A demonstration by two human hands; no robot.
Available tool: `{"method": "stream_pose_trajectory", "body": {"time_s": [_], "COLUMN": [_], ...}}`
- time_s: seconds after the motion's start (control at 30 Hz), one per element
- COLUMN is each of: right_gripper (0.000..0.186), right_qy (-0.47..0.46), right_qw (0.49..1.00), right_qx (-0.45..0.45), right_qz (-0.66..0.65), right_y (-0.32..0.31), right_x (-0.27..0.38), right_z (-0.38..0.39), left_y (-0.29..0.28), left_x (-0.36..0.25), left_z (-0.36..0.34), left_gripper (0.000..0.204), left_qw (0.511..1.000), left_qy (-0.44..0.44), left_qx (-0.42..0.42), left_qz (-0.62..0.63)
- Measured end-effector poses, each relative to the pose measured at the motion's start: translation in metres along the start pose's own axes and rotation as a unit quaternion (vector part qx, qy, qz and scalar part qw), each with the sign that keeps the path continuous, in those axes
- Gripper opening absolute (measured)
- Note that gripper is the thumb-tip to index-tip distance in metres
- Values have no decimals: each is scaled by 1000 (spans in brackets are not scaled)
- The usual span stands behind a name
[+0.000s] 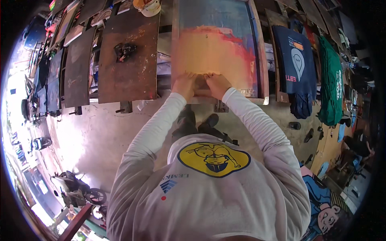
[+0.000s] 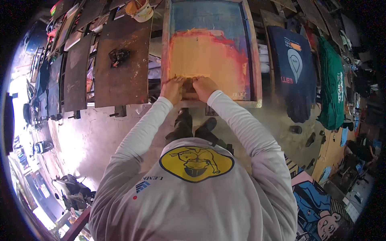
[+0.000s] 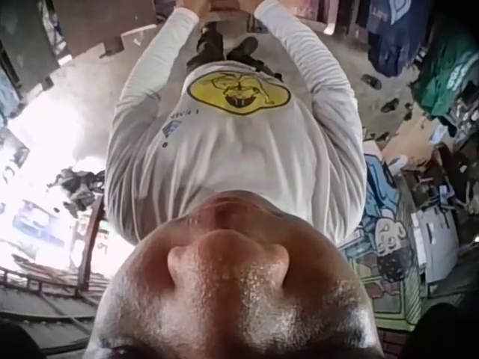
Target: The recorder is applying ink to a screen using a squeegee to print designs onto t-shirts.
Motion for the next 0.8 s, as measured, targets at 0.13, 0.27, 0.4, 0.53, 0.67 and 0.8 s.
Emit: {"method": "stream_pose_trajectory", "body": {"time_s": [0.13,0.27,0.4,0.53,0.67,0.8], "right_gripper": [26,23,25,24,26,38], "right_qy": [-23,-61,-35,44,24,81], "right_qw": [995,995,994,997,980,988], "right_qx": [93,8,-60,-49,-41,-53], "right_qz": [17,-77,-81,-47,-192,-119], "right_y": [-35,-56,-34,-34,-56,-20], "right_x": [19,16,-24,-23,8,-20], "right_z": [15,21,8,6,38,42], "left_y": [-8,-20,-23,-9,-17,-42], "left_x": [-11,-17,-11,1,-21,-57], "left_z": [14,11,-21,-32,-14,-17], "left_gripper": [21,16,32,39,42,43], "left_qw": [994,990,990,996,998,991], "left_qy": [-66,-91,-83,-77,-36,41], "left_qx": [86,111,117,50,40,116], "left_qz": [32,1,15,-1,19,58]}}
Point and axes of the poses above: each hand's wrist, its own z-axis away from the middle knuckle, its own y-axis out of the palm, x = y × z, the point moved 6 cm from there along -z, towards the middle knuckle, and after that the axes turned 6 degrees about x, right-handed, at the moved point
